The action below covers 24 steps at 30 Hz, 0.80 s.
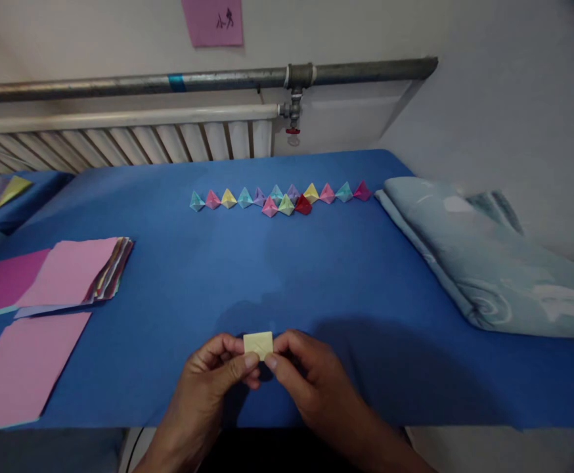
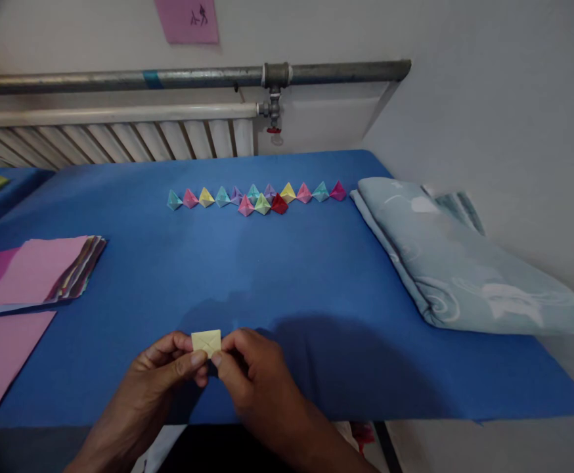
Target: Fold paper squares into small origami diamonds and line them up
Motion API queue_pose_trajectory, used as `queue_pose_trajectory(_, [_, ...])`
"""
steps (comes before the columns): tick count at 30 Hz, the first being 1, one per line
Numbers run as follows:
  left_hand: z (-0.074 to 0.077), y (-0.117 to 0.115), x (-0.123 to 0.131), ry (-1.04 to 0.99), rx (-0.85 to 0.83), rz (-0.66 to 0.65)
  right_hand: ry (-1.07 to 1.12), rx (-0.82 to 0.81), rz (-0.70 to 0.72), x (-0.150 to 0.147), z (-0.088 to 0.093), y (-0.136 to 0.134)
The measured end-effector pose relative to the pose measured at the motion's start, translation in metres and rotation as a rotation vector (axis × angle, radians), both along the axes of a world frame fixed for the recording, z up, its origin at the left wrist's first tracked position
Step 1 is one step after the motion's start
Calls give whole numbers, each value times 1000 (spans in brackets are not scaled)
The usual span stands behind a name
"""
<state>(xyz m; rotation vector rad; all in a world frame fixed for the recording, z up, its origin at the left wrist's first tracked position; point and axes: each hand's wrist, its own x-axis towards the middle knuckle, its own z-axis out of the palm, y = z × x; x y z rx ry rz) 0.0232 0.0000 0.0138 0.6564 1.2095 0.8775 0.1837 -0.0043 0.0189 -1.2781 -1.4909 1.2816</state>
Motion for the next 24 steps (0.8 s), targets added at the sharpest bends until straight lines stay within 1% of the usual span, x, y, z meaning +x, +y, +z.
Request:
queue_pose_trajectory(3, [1, 0, 1, -33, -28, -8, -36, 25, -9, -1, -3, -1])
queue_pose_trajectory(7, [0, 5, -3, -72, -86, -101, -73, 7, -15, 1, -6, -2])
queue_pose_trajectory(10, [0, 9, -6, -47, -65, -138, -48, -9, -17, 2, -5, -1])
queue_pose_trajectory(15, [-4, 8, -6, 28, 19, -109, 116, -203, 19, -1, -5, 5])
queue_pose_trajectory(17, [-6, 6, -7, 40, 37, -136, 126, -223, 4, -3, -6, 6])
queue_pose_trajectory(19, [-6, 6, -8, 69, 68, -196, 47, -151, -21, -3, -8, 6])
queue_pose_trajectory(21, [-3, 8, -9, 171, 163, -261, -97, 8, -20, -2, -10, 5])
queue_pose_trajectory(22, [-1, 10, -10, 263, 248, -291, -177, 110, -10, -2, -11, 4])
queue_pose_trajectory(24, [4, 14, -12, 497, 491, -355, -314, 326, 21, 0, -15, 4])
